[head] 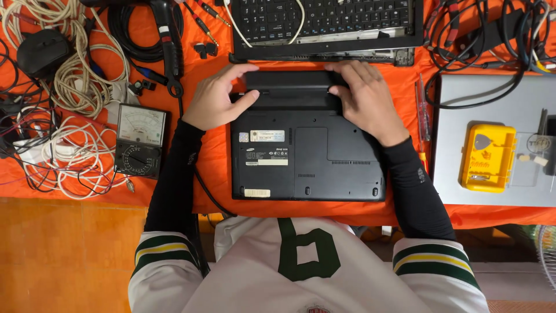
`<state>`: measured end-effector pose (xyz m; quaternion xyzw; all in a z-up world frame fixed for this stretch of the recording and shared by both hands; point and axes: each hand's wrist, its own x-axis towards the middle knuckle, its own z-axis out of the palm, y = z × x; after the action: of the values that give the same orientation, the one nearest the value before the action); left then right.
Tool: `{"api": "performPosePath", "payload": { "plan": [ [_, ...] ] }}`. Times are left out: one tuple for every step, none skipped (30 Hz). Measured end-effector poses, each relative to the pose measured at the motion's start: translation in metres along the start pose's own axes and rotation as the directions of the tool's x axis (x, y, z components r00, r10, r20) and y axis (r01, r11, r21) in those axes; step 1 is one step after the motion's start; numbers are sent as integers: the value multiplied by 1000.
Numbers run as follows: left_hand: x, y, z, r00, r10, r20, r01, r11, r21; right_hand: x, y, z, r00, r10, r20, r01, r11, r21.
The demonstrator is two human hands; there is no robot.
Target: The recorder is repairing a laptop on a desk.
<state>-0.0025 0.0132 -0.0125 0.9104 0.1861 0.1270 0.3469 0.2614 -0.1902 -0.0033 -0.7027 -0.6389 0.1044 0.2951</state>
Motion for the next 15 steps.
{"api": "performPosePath", "payload": {
  "plan": [
    [3, 4, -2, 1000, -20, -13, 20, 999, -29, 0, 1, 0, 999, -24, -31, 25, 999, 26],
    [5, 9, -5, 999, -41, -25, 39, 998, -58, 0, 2, 0, 997, -48, -62, 52, 997, 52],
    [8, 9, -6, 999, -26, -28, 24, 998, -51, 1, 2, -1, 996, -51, -76, 54, 998, 44],
    [11, 9, -8, 997, -22, -73, 19, 999, -44, 1, 2, -3, 996, -16, -89, 30, 987, 157],
    [15, 10, -9, 993, -19, -121, 14, 999, -40, 3, 2, -4, 995, 17, -95, 9, 963, 268],
    [21, 9, -9, 992, -4, -125, 0, 999, -35, 4, 8, -3, 994, 13, -108, 15, 966, 260],
    [24, 8, -6, 984, 10, -177, -5, 1000, 29, 4, 14, -2, 992, 81, -96, -41, 930, 364],
    [28, 7, -4, 973, 27, -228, -6, 996, 92, 4, 19, 1, 986, 146, -76, -95, 880, 465],
    [28, 3, 3, 973, 25, -230, -5, 996, 87, 1, 22, 1, 987, 146, -73, -97, 882, 460],
    [29, -2, 10, 957, 49, -285, -10, 990, 139, -1, 24, 1, 982, 180, -57, -125, 844, 521],
    [32, -7, 16, 938, 78, -338, -12, 981, 192, -1, 27, 0, 977, 211, -41, -149, 802, 578],
    [30, -8, 20, 936, 78, -342, -13, 982, 189, -1, 25, -1, 977, 209, -40, -149, 805, 574],
    [32, -11, 22, 941, -7, -339, 47, 993, 111, 1, 22, -3, 979, 192, -67, -126, 831, 541],
    [33, -13, 25, 941, -91, -327, 108, 994, 34, 3, 20, -5, 980, 174, -92, -104, 855, 507],
    [32, -13, 25, 940, -88, -330, 105, 994, 34, 4, 17, -6, 980, 172, -94, -102, 857, 505]
  ]
}}
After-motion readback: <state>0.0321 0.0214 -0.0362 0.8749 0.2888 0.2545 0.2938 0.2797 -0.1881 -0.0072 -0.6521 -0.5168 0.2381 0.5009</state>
